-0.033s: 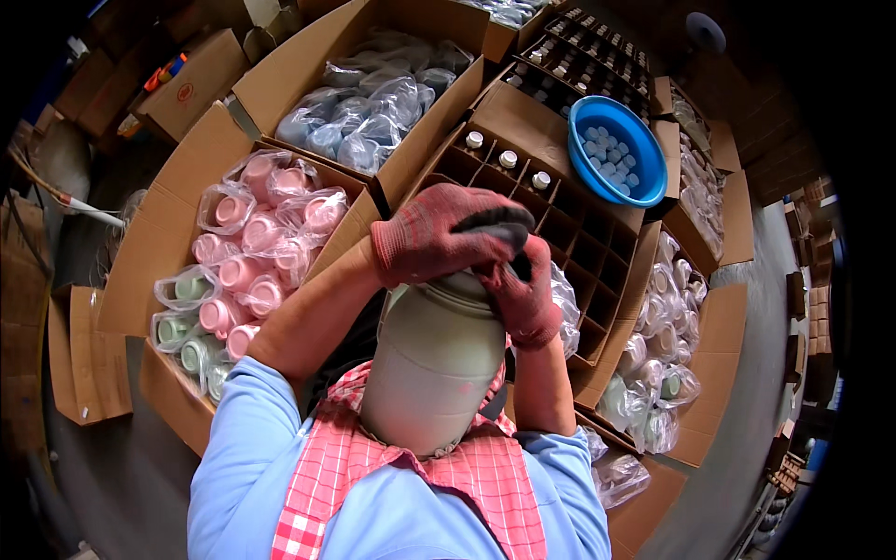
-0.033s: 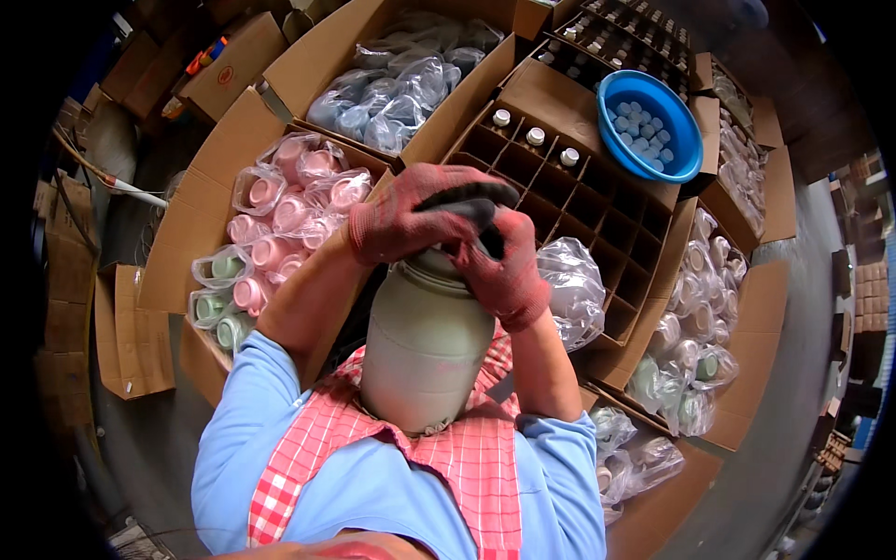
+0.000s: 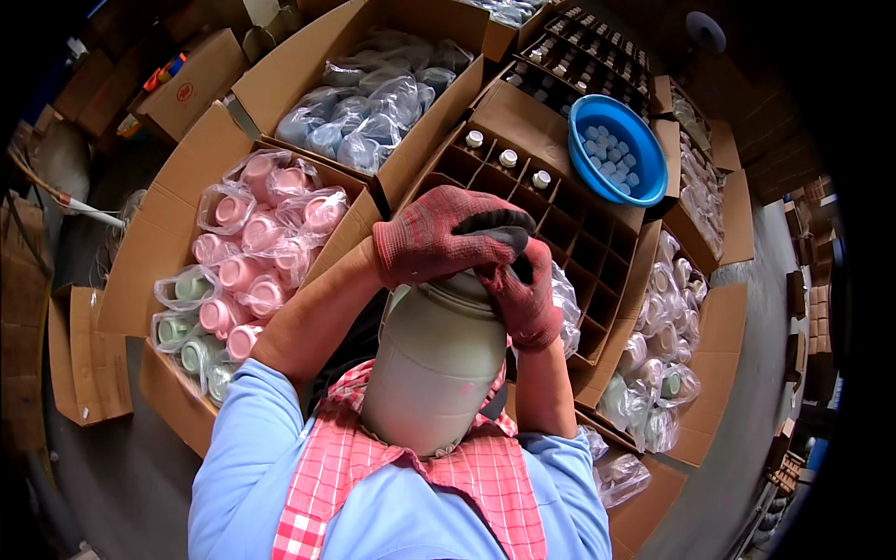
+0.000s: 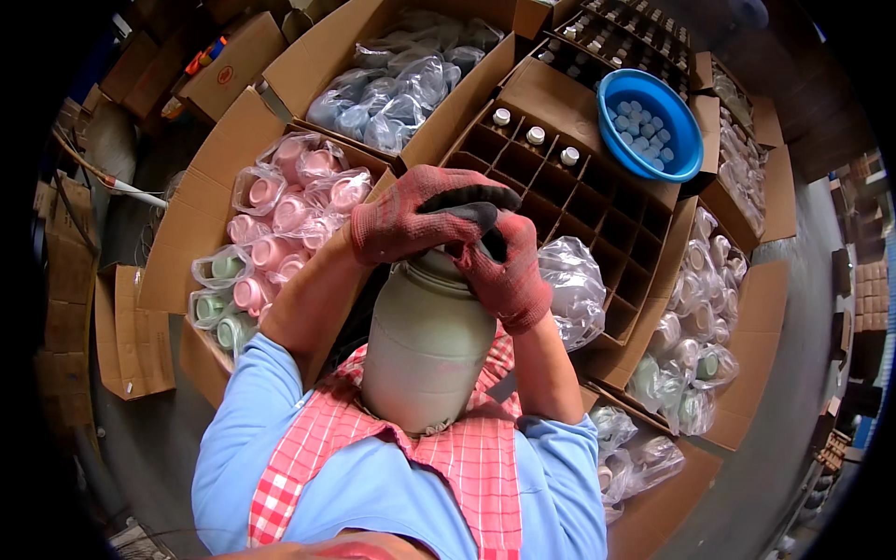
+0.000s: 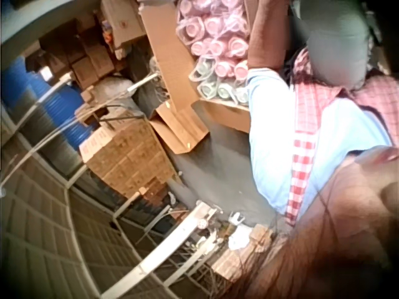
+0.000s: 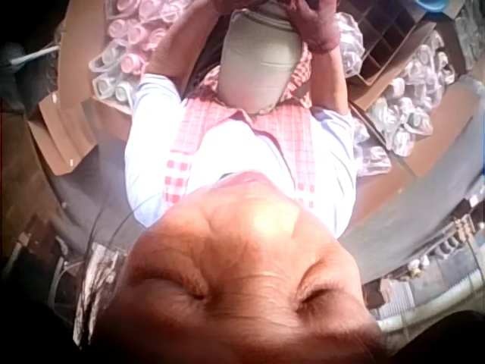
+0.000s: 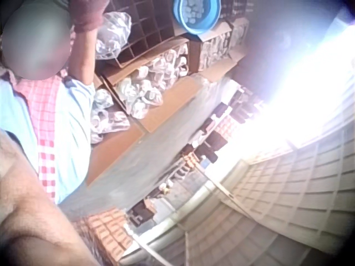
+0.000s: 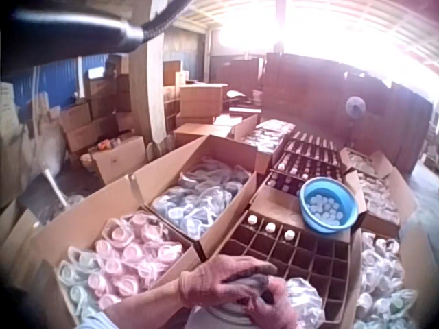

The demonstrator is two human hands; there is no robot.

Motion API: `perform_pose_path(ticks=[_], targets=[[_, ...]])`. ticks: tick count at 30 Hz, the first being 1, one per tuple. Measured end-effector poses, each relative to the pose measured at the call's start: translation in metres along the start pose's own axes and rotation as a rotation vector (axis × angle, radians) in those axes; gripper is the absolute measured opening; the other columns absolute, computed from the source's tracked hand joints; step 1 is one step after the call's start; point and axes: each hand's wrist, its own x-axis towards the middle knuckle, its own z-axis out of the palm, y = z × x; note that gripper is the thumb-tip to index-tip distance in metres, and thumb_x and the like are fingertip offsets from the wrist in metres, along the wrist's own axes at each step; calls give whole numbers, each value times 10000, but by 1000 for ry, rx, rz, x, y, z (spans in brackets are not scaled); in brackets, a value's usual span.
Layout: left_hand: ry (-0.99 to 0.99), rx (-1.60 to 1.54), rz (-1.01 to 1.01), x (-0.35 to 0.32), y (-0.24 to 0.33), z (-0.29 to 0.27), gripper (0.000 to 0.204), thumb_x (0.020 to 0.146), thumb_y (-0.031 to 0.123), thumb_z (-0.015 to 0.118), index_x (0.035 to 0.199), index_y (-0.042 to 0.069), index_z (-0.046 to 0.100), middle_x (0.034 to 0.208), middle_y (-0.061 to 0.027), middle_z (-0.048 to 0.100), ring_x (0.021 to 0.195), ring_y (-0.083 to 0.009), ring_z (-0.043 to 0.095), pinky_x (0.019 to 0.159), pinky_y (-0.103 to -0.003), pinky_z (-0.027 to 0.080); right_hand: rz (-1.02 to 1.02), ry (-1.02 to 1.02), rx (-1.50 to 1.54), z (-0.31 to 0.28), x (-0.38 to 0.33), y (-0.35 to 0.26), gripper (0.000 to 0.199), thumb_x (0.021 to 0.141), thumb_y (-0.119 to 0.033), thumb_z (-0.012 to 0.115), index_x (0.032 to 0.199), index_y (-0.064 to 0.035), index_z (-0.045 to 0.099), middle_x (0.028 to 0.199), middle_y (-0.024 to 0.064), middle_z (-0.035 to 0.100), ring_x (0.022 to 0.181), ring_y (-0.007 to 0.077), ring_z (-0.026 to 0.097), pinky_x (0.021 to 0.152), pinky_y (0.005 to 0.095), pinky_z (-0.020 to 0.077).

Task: The person unpacks thermos flasks from plastic bags, removes the inner glass liner and lid, and wipes the exterior with a cloth. They then reassemble the thermos and place it back into a plastic bag inside a cardboard box. This process is repeated for multiple thermos flasks of different colors.

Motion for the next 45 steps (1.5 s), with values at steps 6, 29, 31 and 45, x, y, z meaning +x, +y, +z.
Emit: perform_pose_path(ticks=[6,29,31,45], targets=[[62,-23,72,-6,-8,7,433,754,235,634,1083,-42,587,991,-98,623,901,-137,580,784,-277,478,17,-44,-160,-3,-10,-1,118,700,-62,627,816,-38,629,760,121,603,691,249,589,630,325,460],[862,-105,88,-124,-29,-36,570,461,-144,603,1025,-64,584,933,-119,659,848,-195,638,797,-307,513,229,-731,-729,2,-116,83,582,628,-268,764,1140,-63,578,1124,133,588,1121,312,511,953,417,395],[915,-86,87,-128,-40,-36,548,460,-145,601,1001,-59,601,917,-110,662,844,-190,639,792,-301,512,414,-652,-474,-7,-118,91,588,650,-319,747,1140,-45,572,1100,129,604,1073,299,549,908,413,434],[305,400,116,-132,-24,-18,441,547,-13,714,977,42,634,903,-88,664,814,-231,648,723,-318,508,769,-103,224,-24,-108,6,440,922,-425,471,948,1,576,784,42,616,693,127,568,642,268,454]])
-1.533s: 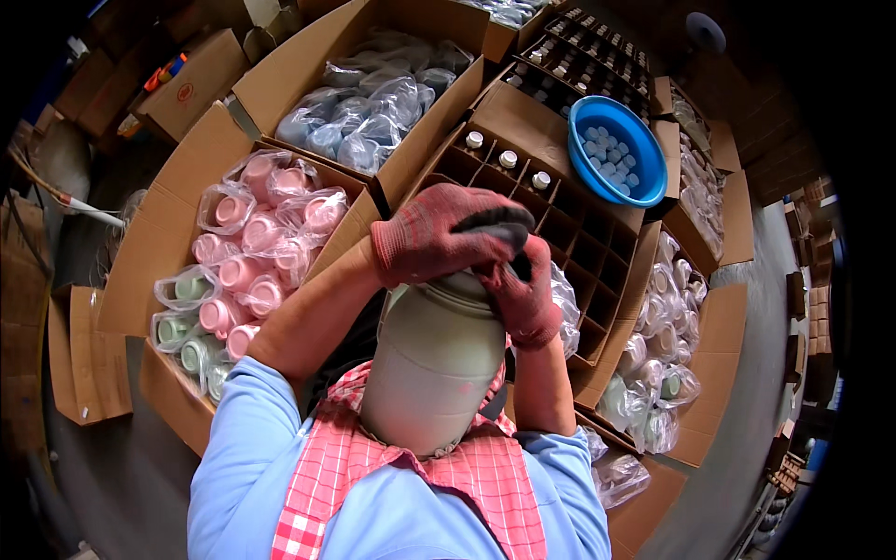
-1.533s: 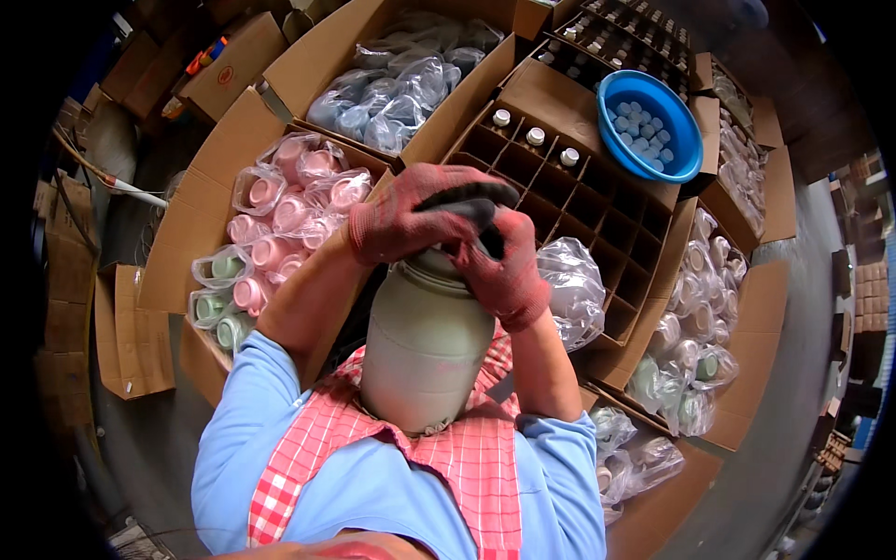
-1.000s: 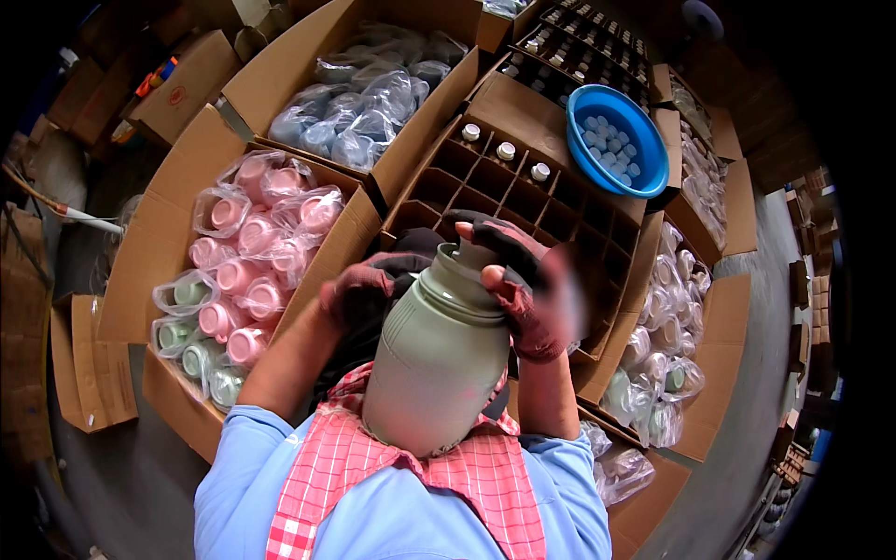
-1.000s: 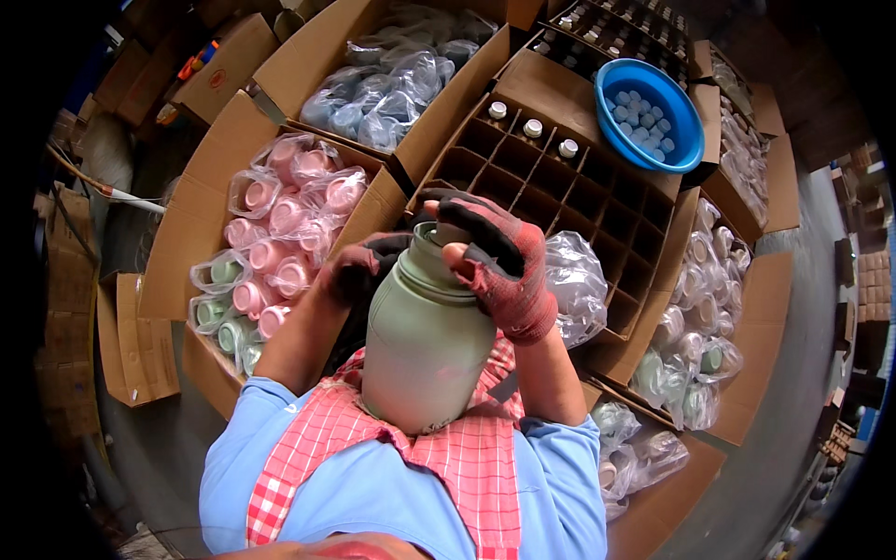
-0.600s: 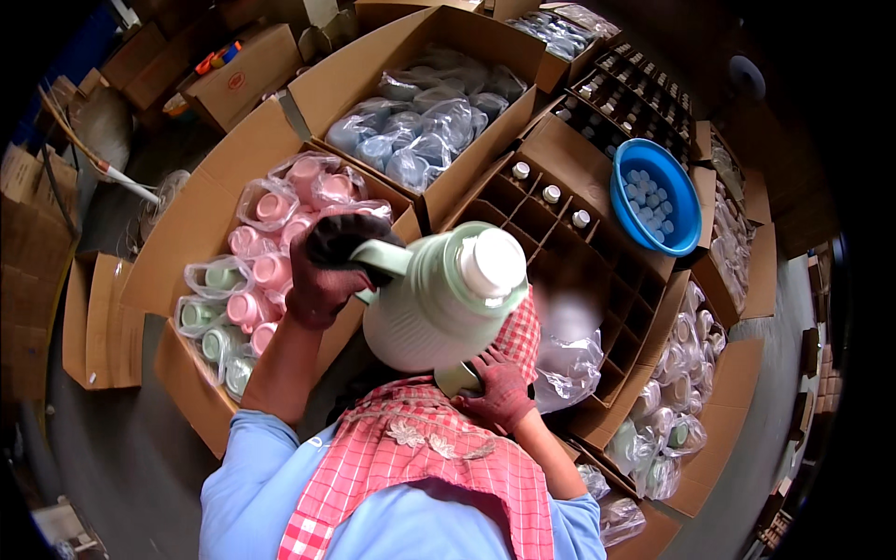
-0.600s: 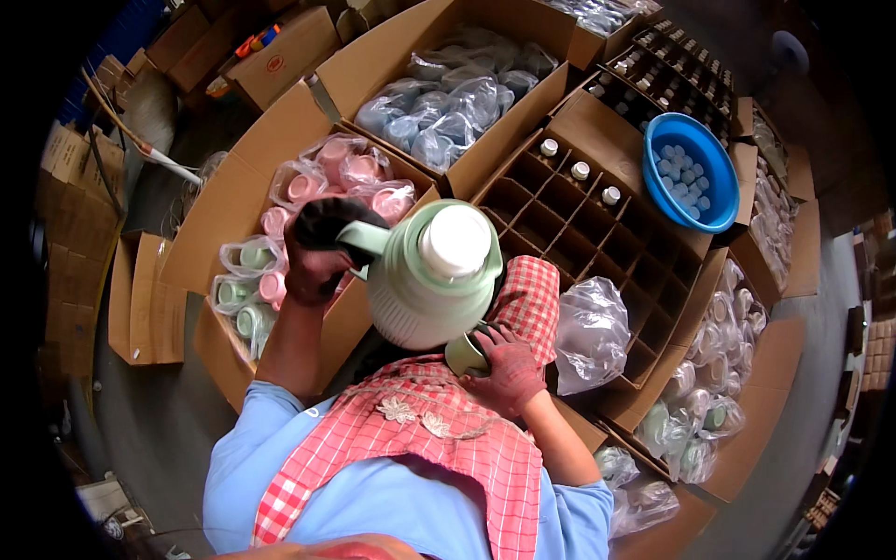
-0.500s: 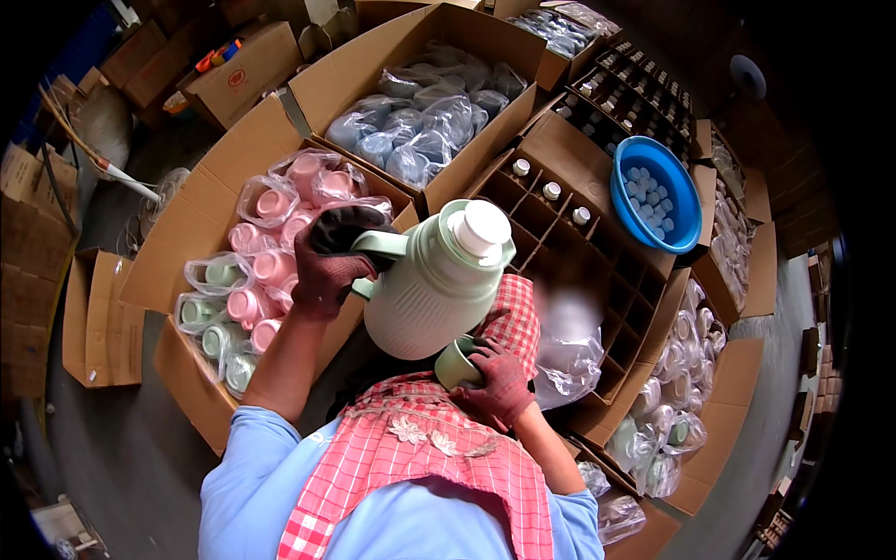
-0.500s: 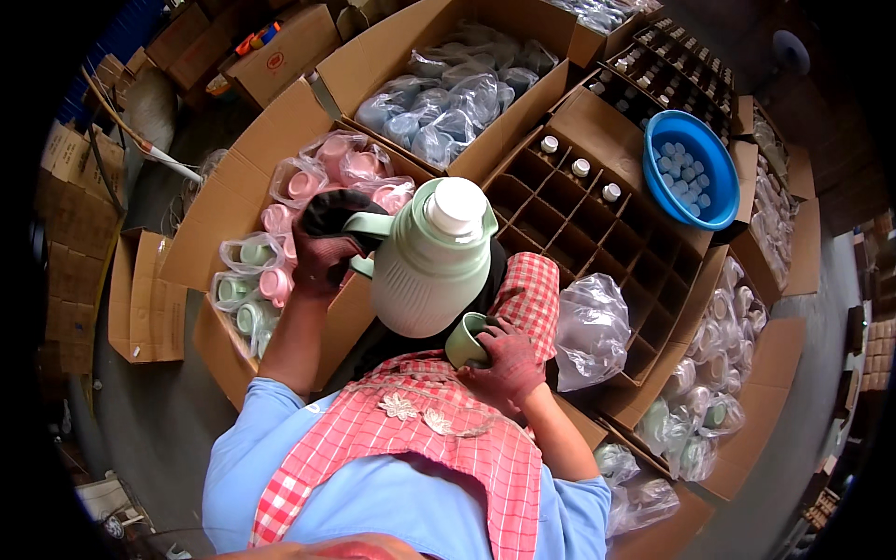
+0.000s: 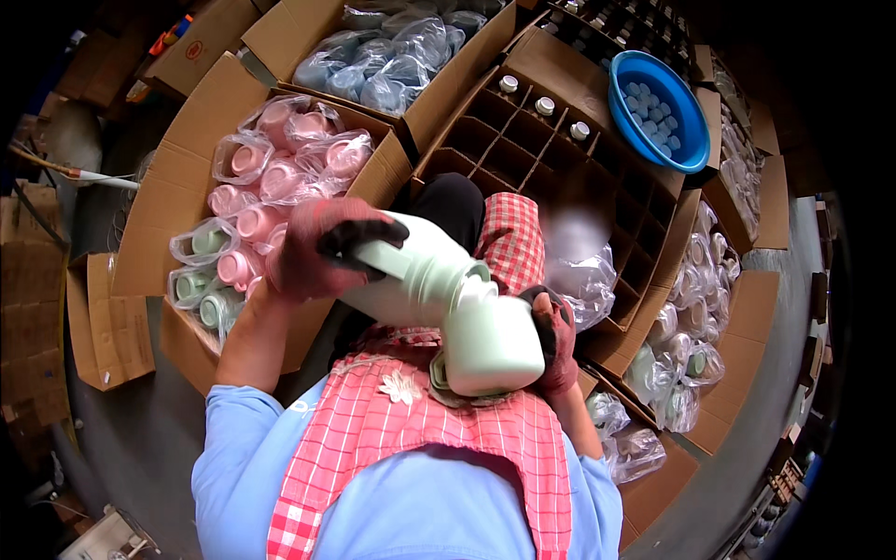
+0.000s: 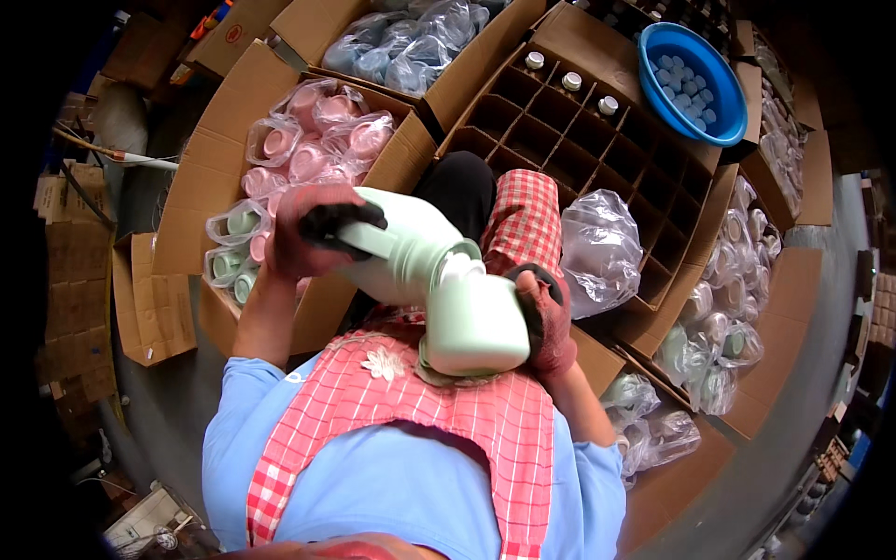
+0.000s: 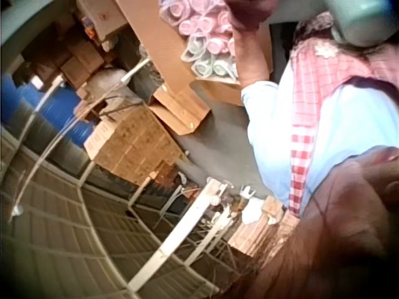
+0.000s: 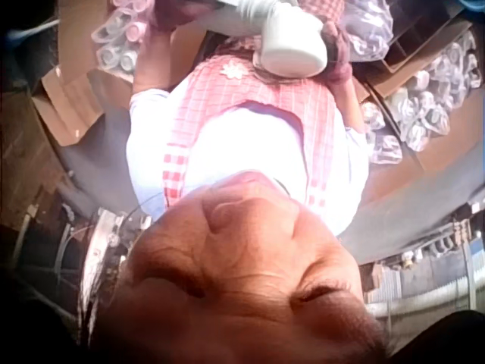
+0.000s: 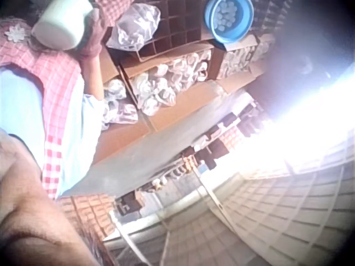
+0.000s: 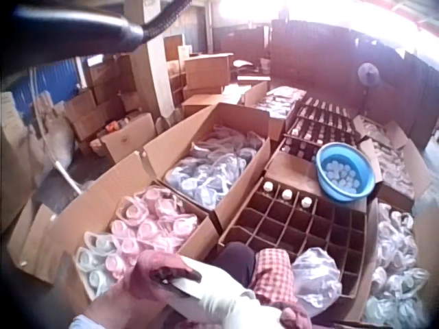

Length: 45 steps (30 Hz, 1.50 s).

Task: The person unpacks thermos flasks from plastic bags, removes the inner glass liner and lid, and wipes the exterior with a cloth. They then reassemble the thermos and place it back into a plastic bag inside a cardboard box. This process is repeated for multiple thermos flasks of different colors.

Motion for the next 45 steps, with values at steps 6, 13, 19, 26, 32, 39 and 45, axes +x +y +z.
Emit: perform_pose_path(ticks=[6,13,19,26,32,39,45], targets=[[-206,-88,73,13,15,10,464,530,-1,723,981,63,634,867,-90,656,781,-269,639,684,-345,500,-171,57,668,4,-20,31,706,859,-482,554,1347,-18,339,1379,170,389,1226,291,446,988,400,387],[-133,-148,-120,37,12,25,503,562,-54,687,1050,47,618,933,-101,670,850,-191,658,750,-279,518,-839,-2,-617,0,3,-1,809,620,-291,805,1291,-28,436,1363,296,345,1223,453,402,998,464,335],[-104,340,342,56,26,50,375,602,12,645,969,86,629,783,-79,623,671,-251,612,583,-350,488,-68,141,-3,-26,24,68,661,865,-442,578,1310,4,377,1102,168,586,1023,227,565,832,308,466],[-189,221,227,49,7,39,496,543,4,657,1030,87,617,855,-100,634,794,-300,626,692,-365,511,112,148,150,-43,11,51,659,815,-297,667,1351,-41,380,1136,125,582,1072,222,541,900,349,444],[-148,98,211,55,14,40,505,543,-13,652,1040,74,622,930,-119,649,848,-303,635,745,-350,515,-834,142,-960,-25,1,-8,880,593,-278,809,1332,-41,393,1235,205,504,1088,340,540,895,395,449],[-166,297,485,55,25,39,391,576,29,661,960,88,617,791,-75,630,692,-272,611,593,-376,502,84,25,100,-47,-1,36,602,822,-302,629,1309,-28,404,924,114,646,780,173,620,680,274,504],[-210,366,571,60,34,44,359,600,76,664,954,104,611,754,-53,599,648,-250,587,548,-362,478,-524,215,-356,10,-4,31,936,691,-232,772,1409,-19,211,1353,142,417,1231,243,428,958,348,414]])
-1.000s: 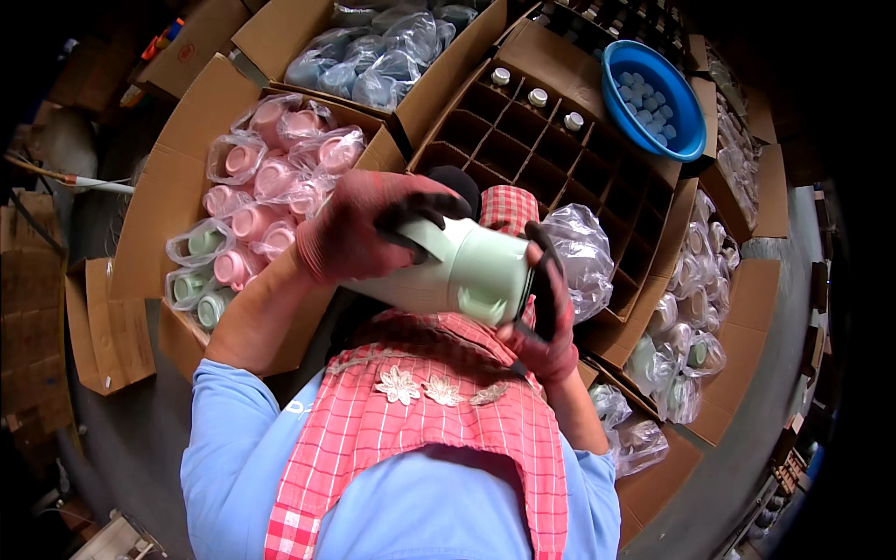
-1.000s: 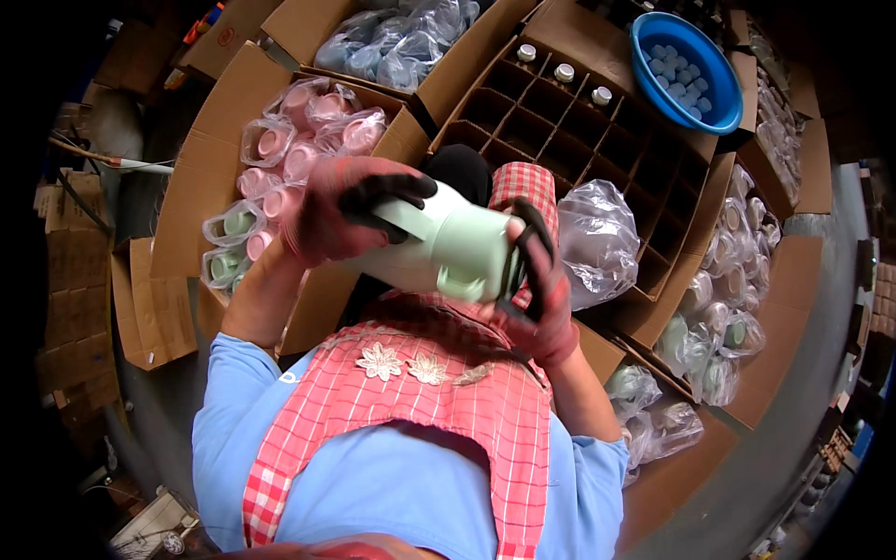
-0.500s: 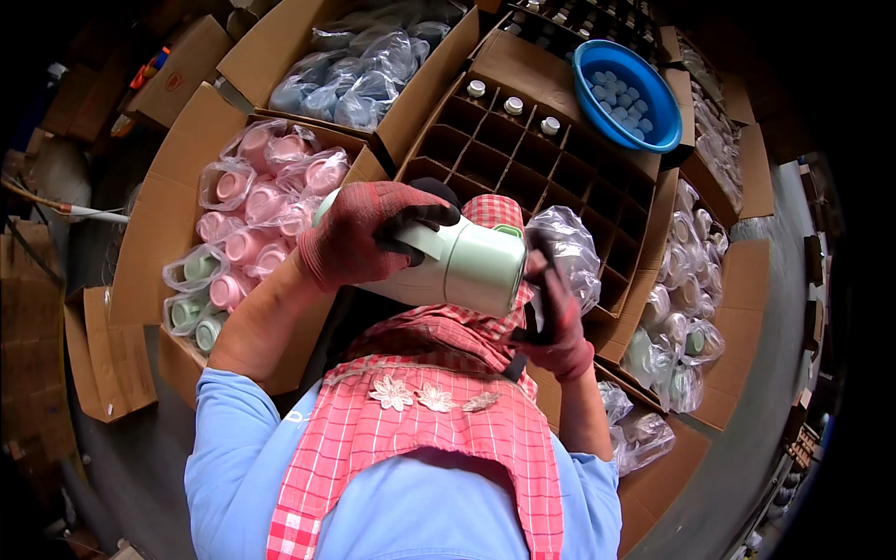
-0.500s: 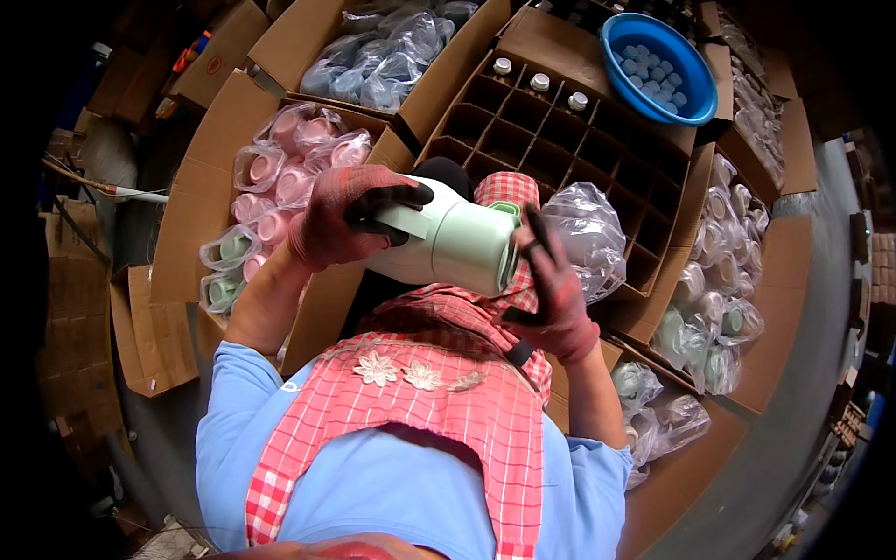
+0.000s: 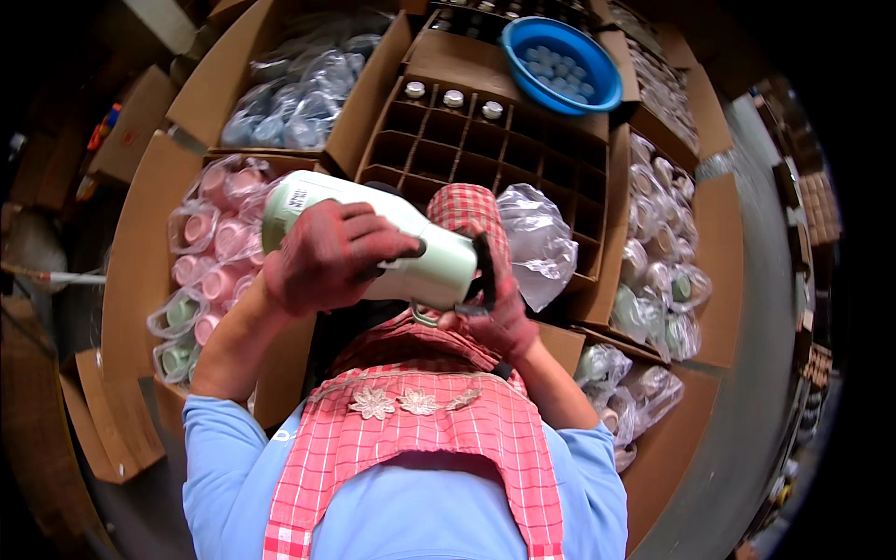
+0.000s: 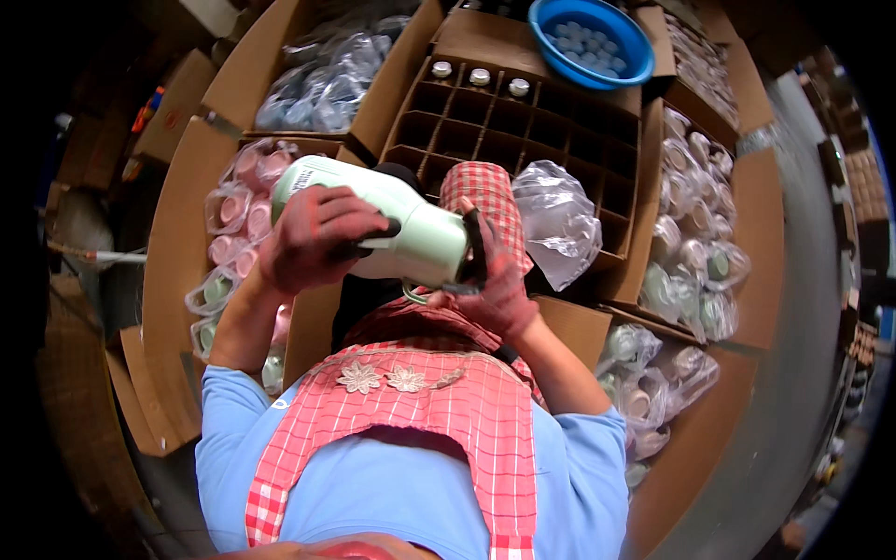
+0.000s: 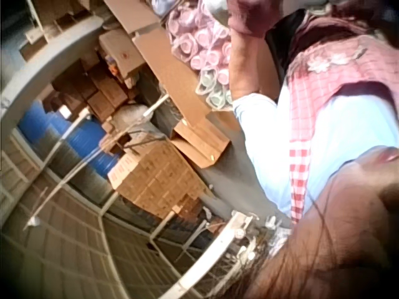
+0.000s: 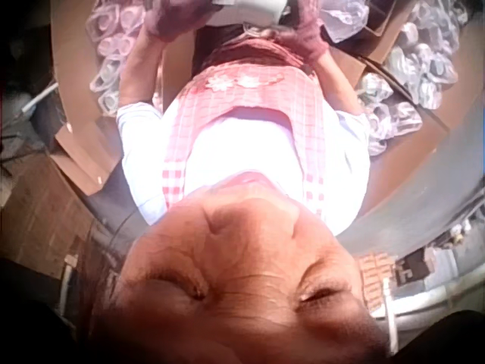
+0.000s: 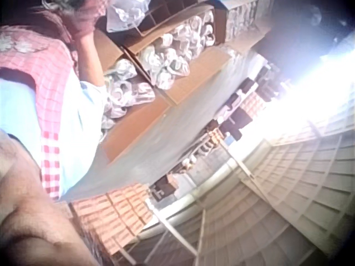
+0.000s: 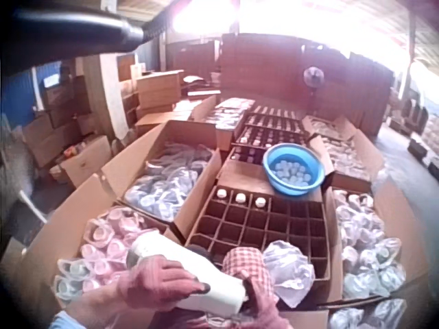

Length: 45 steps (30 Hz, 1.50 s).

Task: The person unpacks thermos flasks from plastic bags, removes the inner glass liner and lid, and wipes the exterior with a cloth. They then reassemble the thermos and place it back into a plastic bag inside a cardboard box. This process is repeated for multiple thermos flasks of different colors.

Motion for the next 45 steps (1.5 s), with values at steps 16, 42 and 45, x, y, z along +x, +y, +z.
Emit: perform_pose_path(ticks=[16,42,45], targets=[[-546,168,511,23,17,40,213,632,219,600,821,125,569,891,-53,568,862,-224,543,785,-420,461,945,1016,-277,-149,-94,140,467,698,-208,762,1102,-45,593,955,88,627,811,171,585,681,281,461],[549,-802,-939,36,-123,32,929,615,22,695,1424,132,251,1319,-143,425,1179,-263,443,914,-359,454,338,472,701,-53,281,128,202,760,-214,676,901,-73,645,772,11,622,660,145,592,622,279,480],[348,-81,-1034,35,-174,80,978,550,103,803,1396,135,313,1363,-132,419,1221,-231,439,953,-316,424,249,189,641,-37,277,117,155,819,-170,612,880,-29,627,845,35,631,779,152,597,725,276,479]])
